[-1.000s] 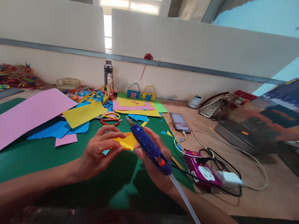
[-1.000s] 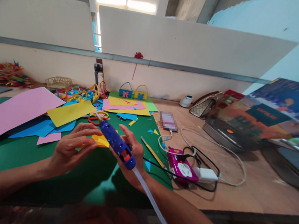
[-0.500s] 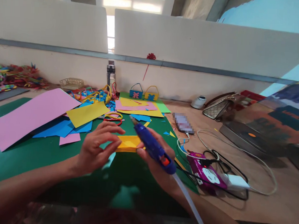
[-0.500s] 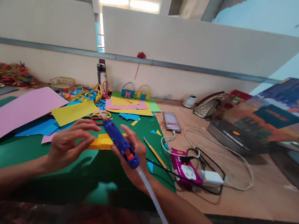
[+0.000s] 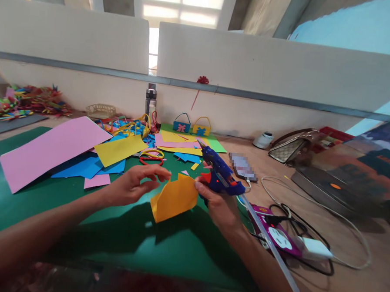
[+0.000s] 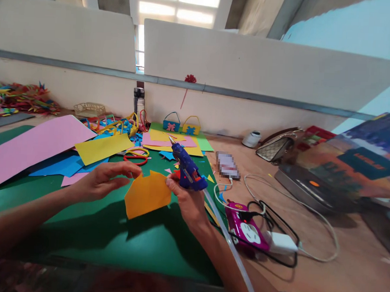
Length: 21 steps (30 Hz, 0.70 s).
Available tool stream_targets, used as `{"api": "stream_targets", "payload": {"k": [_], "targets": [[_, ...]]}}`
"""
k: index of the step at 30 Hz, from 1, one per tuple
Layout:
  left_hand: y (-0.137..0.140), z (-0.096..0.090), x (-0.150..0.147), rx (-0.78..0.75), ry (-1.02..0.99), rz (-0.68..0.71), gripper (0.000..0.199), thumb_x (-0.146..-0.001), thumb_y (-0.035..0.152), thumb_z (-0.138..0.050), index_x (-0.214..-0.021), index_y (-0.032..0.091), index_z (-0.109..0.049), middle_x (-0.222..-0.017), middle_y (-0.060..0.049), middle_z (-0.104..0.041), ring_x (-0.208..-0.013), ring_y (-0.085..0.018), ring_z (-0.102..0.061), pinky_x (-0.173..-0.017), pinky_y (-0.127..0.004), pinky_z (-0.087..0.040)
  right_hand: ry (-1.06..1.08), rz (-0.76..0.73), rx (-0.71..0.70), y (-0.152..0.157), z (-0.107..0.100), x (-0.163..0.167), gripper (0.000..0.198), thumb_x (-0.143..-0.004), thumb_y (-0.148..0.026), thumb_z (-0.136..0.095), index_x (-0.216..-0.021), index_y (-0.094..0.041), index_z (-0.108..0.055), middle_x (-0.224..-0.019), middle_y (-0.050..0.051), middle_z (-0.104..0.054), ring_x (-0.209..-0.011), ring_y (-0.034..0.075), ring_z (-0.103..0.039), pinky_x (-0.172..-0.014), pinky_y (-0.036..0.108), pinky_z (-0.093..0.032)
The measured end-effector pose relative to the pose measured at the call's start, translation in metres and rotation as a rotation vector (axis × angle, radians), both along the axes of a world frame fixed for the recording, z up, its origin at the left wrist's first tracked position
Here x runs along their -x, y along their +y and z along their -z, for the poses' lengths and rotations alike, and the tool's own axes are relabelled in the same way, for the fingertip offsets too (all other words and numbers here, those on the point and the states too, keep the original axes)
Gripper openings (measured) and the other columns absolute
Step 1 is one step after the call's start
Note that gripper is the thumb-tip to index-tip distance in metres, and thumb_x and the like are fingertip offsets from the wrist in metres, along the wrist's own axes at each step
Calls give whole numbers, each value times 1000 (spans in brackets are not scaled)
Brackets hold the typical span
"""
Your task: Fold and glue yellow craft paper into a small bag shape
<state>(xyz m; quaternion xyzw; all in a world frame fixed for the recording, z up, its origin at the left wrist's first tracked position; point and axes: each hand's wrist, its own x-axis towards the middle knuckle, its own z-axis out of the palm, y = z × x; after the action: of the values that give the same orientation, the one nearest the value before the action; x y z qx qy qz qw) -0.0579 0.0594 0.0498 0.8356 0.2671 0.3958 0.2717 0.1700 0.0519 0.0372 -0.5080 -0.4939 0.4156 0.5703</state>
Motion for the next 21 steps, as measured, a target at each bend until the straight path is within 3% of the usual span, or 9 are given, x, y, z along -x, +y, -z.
{"api": "stream_targets", "payload": {"k": [8, 11, 15, 21], "targets": [[-3, 11, -7, 195, -56, 164, 44, -87, 19, -48, -130, 23, -44, -125, -12, -54, -111, -21, -54, -89, -35, -48, 117, -107, -21, 13, 2, 6, 32, -54, -38, -77, -81, -24, -66, -72, 0, -65, -72, 19, -61, -71, 34, -50], [-3, 11, -10, 323, -131, 202, 42, -81, 22, -57, -122, 19, -50, -108, -11, -61, -97, -20, -59, -85, -35, -49, 97, -124, -22, 13, 1, 7, 31, -55, -38, -76, -81, -23, -66, -72, 0, -65, -71, 19, -61, -71, 34, -50], [-9, 7, -15, 427, -158, 91, 28, -71, 22, -68, -96, 16, -58, -81, -3, -62, -73, -14, -56, -69, -26, -49, 56, -121, -15, 14, 3, 10, 25, -56, -38, -75, -73, -23, -66, -72, 0, -65, -68, 17, -61, -69, 33, -50], [-18, 3, -19, 513, -75, 48, 11, -71, 22, -65, -66, 14, -59, -63, 1, -56, -59, -10, -49, -53, -20, -41, -63, -58, -17, 11, -3, 11, 21, -61, -39, -74, -71, -21, -68, -75, 3, -69, -77, 21, -63, -74, 35, -48]]}}
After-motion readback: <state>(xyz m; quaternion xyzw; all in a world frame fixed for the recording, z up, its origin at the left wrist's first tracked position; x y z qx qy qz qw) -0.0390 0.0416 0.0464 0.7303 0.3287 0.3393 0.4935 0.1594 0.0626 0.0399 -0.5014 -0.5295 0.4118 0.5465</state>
